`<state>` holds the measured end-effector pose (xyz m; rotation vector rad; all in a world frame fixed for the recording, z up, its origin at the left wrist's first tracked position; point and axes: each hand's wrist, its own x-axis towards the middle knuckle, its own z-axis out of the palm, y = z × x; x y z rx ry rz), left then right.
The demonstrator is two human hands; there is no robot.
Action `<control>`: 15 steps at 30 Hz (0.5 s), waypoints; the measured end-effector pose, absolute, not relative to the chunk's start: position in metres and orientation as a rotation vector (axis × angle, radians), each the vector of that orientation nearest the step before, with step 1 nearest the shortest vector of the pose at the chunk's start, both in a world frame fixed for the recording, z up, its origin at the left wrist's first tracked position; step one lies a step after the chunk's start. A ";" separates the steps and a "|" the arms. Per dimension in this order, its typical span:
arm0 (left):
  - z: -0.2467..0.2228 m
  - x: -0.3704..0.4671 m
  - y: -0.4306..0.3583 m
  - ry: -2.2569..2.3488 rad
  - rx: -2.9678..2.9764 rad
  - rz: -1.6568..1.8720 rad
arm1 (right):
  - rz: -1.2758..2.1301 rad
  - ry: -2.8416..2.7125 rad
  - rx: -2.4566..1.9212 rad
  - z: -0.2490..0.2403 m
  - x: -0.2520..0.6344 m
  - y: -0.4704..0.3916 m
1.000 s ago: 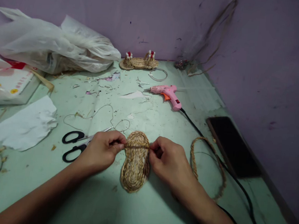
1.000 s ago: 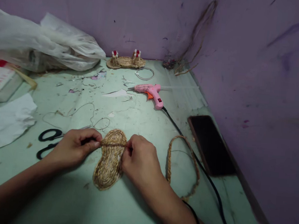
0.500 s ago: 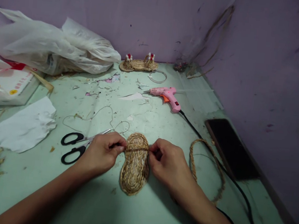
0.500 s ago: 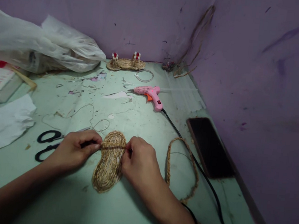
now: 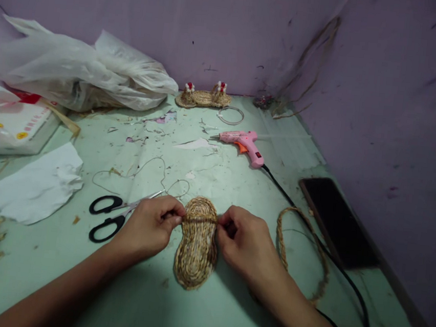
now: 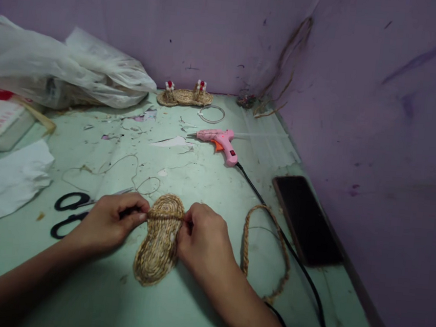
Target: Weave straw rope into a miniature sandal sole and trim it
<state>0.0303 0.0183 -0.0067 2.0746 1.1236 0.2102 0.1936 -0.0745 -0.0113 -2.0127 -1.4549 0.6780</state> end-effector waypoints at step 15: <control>-0.008 0.028 0.020 1.036 2.135 0.190 | 0.706 -1.474 -1.997 -0.009 0.197 -0.074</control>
